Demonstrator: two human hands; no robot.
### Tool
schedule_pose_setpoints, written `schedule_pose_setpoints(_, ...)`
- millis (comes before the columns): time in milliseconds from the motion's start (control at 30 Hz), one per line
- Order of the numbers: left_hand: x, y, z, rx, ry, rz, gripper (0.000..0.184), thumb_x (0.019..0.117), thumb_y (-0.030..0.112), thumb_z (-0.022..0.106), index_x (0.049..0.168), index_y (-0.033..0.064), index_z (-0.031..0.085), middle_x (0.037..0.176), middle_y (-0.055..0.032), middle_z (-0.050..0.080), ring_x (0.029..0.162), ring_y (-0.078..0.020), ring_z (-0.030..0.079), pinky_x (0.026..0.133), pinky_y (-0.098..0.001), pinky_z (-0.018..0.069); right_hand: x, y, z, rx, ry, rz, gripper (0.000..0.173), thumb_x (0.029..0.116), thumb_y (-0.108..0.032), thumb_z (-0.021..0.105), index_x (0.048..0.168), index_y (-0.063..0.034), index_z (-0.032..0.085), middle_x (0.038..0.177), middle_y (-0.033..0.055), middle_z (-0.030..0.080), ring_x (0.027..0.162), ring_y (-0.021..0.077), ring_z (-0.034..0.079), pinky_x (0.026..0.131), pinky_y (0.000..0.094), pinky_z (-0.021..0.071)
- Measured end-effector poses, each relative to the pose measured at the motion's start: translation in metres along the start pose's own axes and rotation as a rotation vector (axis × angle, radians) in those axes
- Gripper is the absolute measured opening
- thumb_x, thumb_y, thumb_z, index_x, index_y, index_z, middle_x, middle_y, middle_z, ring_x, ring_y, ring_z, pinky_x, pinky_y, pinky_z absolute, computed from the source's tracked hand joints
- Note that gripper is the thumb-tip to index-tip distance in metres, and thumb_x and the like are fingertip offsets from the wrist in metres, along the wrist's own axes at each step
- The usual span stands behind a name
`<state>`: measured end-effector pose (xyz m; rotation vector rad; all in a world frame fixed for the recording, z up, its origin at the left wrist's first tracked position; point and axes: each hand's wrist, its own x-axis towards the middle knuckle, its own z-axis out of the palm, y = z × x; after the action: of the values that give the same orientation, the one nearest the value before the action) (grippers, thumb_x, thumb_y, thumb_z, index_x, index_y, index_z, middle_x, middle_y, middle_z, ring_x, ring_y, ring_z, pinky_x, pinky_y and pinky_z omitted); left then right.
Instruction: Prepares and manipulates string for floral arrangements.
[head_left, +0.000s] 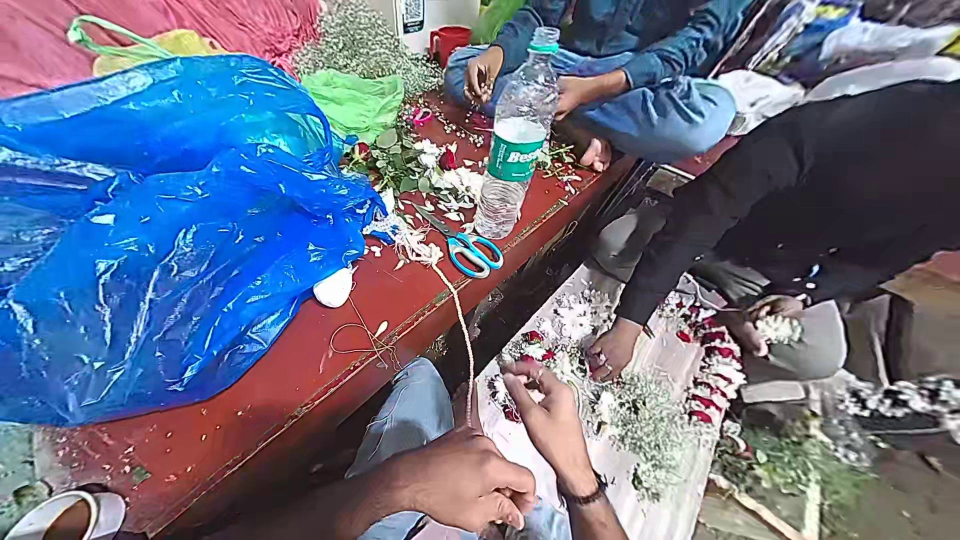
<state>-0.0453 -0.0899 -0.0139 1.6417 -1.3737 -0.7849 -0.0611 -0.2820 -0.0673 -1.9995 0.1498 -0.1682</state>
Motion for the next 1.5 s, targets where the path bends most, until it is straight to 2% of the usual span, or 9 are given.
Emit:
schedule_pose_setpoints(200,-0.003,-0.016,0.020,0.123,-0.410,-0.270,0.012,0.0959,0.009,0.062,0.100,0.0057,0.073,0.087,-0.0153,0.070,0.084,-0.0361,0.068,0.073,-0.0608,0.0509,0.104,-0.074,0.058,-0.446,0.085,-0.237,0.026,0.0985,-0.034,0.059,0.106,-0.0169,0.078,0.099,0.0012,0.072,0.081,0.0172,0.069,0.069,0.0434,0.0582)
schedule_pose_setpoints(333,0.034,0.075,-0.047,0.102,-0.765,-0.726,0.040,0.1038,0.004,0.052,0.143,0.0063,0.058,0.148,-0.0146,0.056,0.138,-0.0334,0.050,0.113,-0.0516,0.0371,0.149,-0.101,0.096,-0.749,-0.013,-0.096,0.040,0.0940,-0.049,0.065,0.095,-0.0100,0.074,0.096,0.0116,0.070,0.079,0.0328,0.069,0.061,0.0546,0.0537)
schedule_pose_setpoints(500,-0.030,-0.028,0.000,0.024,-0.308,-0.376,0.034,0.0991,0.025,0.065,0.128,0.0073,0.066,0.128,-0.0179,0.066,0.120,-0.0386,0.062,0.100,-0.0644,0.0450,0.172,-0.100,0.119,-0.803,0.007,-0.007,0.030,0.0921,-0.037,0.065,0.081,-0.0101,0.071,0.085,0.0106,0.071,0.078,0.0331,0.070,0.061,0.0557,0.0523)
schedule_pose_setpoints(733,-0.031,-0.019,-0.070,0.071,0.562,-0.283,0.019,0.0989,0.026,0.066,0.106,0.0106,0.074,0.112,-0.0018,0.071,0.100,-0.0115,0.068,0.087,-0.0339,0.0591,0.182,-0.085,0.105,-0.334,-0.029,0.054,0.026,0.0875,-0.039,0.070,0.074,-0.0170,0.068,0.064,0.0023,0.062,0.061,0.0234,0.061,0.056,0.0524,0.0476)
schedule_pose_setpoints(900,-0.017,-0.021,-0.132,0.224,1.124,-0.481,0.026,0.0988,0.022,0.064,0.123,0.0146,0.068,0.120,-0.0016,0.067,0.090,-0.0117,0.068,0.076,-0.0338,0.0594,0.193,-0.094,0.081,0.370,-0.225,0.265,0.033,0.1037,-0.028,0.056,0.080,-0.0071,0.066,0.062,0.0036,0.061,0.051,0.0122,0.054,0.049,0.0298,0.0460)
schedule_pose_setpoints(967,-0.009,-0.025,-0.156,0.263,1.135,-0.602,0.039,0.0989,0.015,0.062,0.137,0.0205,0.061,0.135,0.0000,0.061,0.086,-0.0130,0.067,0.075,-0.0375,0.0597,0.201,-0.098,0.071,0.529,-0.312,0.370,0.035,0.1079,-0.027,0.049,0.095,-0.0026,0.069,0.075,0.0087,0.071,0.058,0.0147,0.064,0.054,0.0296,0.0541)
schedule_pose_setpoints(1067,0.002,-0.035,-0.182,0.222,0.995,-0.692,0.053,0.0983,0.006,0.058,0.148,0.0246,0.053,0.140,-0.0022,0.060,0.085,-0.0190,0.070,0.078,-0.0449,0.0613,0.208,-0.095,0.069,0.635,-0.390,0.382,0.031,0.1037,-0.023,0.048,0.085,-0.0059,0.065,0.067,0.0041,0.061,0.051,0.0110,0.052,0.049,0.0262,0.0462)
schedule_pose_setpoints(1300,0.008,-0.065,-0.191,0.348,0.930,-0.651,0.021,0.0869,0.003,0.071,0.105,0.0125,0.076,0.111,-0.0055,0.073,0.105,-0.0215,0.069,0.094,-0.0498,0.0563,0.195,-0.096,0.069,0.387,-0.285,0.283,0.033,0.0976,-0.033,0.065,0.071,-0.0133,0.062,0.051,-0.0041,0.043,0.040,0.0054,0.032,0.040,0.0237,0.0277)
schedule_pose_setpoints(1500,-0.001,-0.068,-0.192,0.371,0.993,-0.705,0.019,0.0881,0.008,0.076,0.107,0.0130,0.075,0.110,-0.0061,0.073,0.099,-0.0218,0.070,0.089,-0.0488,0.0588,0.172,-0.098,0.040,0.371,-0.468,0.293,0.033,0.1039,-0.023,0.051,0.080,-0.0066,0.068,0.056,-0.0019,0.053,0.043,0.0060,0.042,0.042,0.0223,0.0364)
